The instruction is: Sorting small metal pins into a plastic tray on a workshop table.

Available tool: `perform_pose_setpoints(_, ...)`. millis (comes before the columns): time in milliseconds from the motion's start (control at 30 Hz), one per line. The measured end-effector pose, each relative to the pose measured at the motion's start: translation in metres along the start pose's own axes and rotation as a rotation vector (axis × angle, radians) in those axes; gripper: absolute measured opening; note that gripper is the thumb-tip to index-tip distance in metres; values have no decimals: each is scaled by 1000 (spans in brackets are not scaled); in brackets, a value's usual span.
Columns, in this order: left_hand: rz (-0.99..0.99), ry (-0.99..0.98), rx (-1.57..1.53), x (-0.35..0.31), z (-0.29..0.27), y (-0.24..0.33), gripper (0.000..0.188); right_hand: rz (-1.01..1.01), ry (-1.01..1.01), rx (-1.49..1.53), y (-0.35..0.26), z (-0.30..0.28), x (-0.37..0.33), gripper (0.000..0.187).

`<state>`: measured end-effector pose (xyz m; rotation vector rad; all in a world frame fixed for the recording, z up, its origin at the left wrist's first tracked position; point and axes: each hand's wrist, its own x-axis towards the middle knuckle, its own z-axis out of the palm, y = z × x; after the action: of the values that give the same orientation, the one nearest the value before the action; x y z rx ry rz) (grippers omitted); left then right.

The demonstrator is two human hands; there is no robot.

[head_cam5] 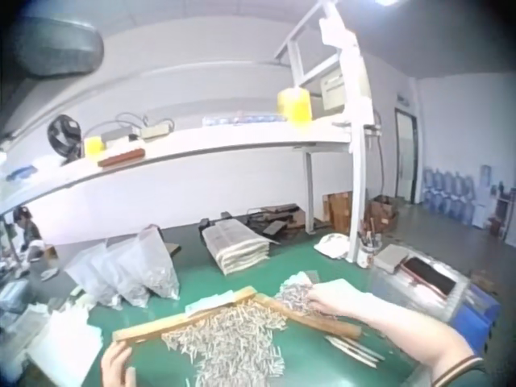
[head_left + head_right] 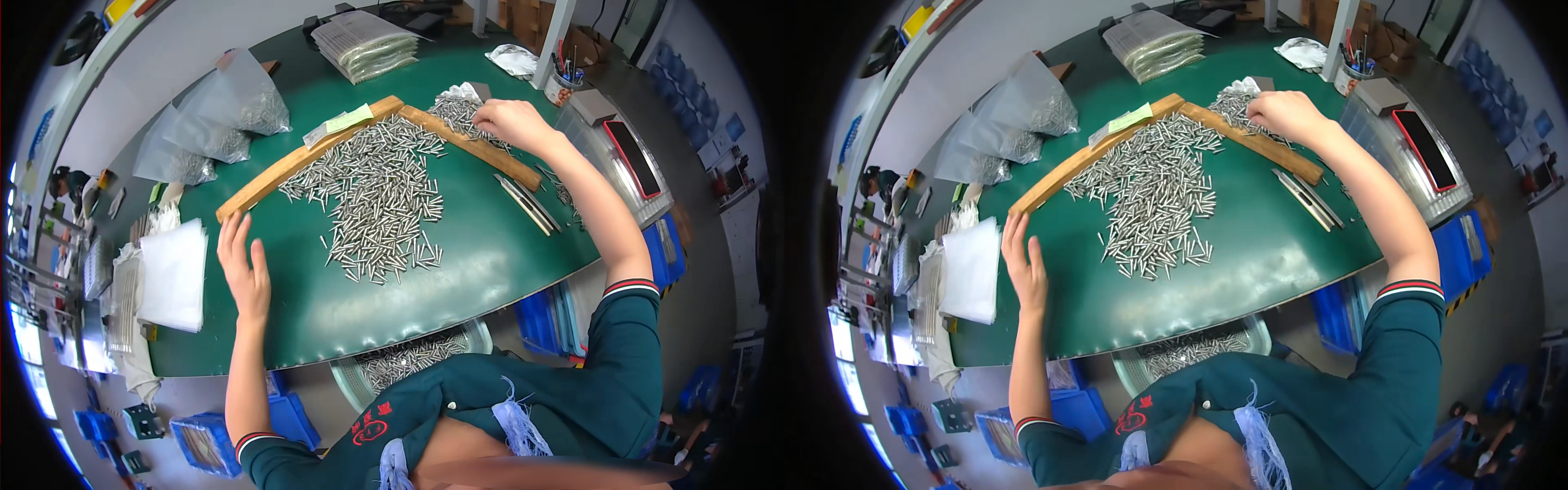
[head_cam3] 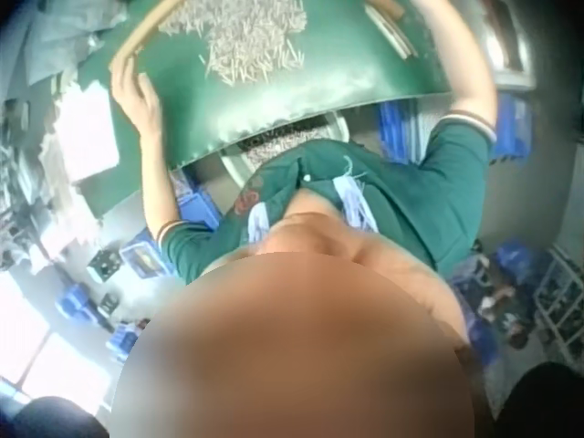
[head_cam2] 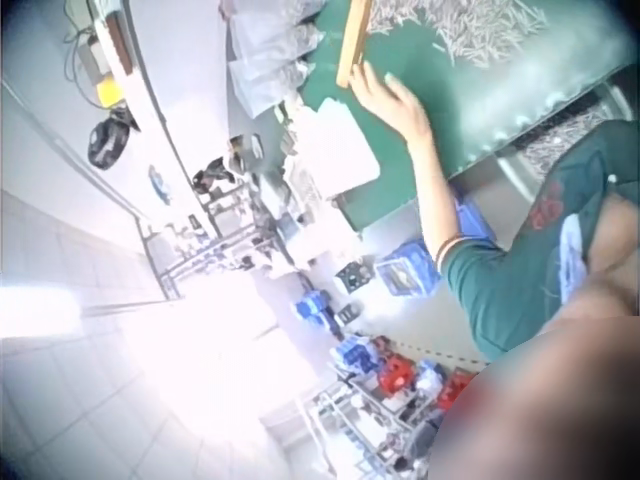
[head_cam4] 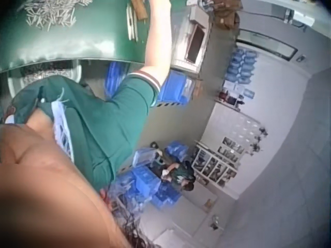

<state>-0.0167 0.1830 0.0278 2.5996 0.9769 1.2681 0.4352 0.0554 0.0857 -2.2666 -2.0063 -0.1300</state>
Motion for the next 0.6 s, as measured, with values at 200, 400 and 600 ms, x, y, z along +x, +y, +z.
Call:
perform_pose_setpoints(200,-181,77,62,-93,-68,41,33,3,68,6,-1,46,0,13)
perform_pose_setpoints(400,-419,169,114,-181,-70,53,32,4,188,-85,-3,56,4,13)
perform_pose_setpoints(600,-402,164,139,-174,-61,56,31,57,185,-94,1,51,0,14)
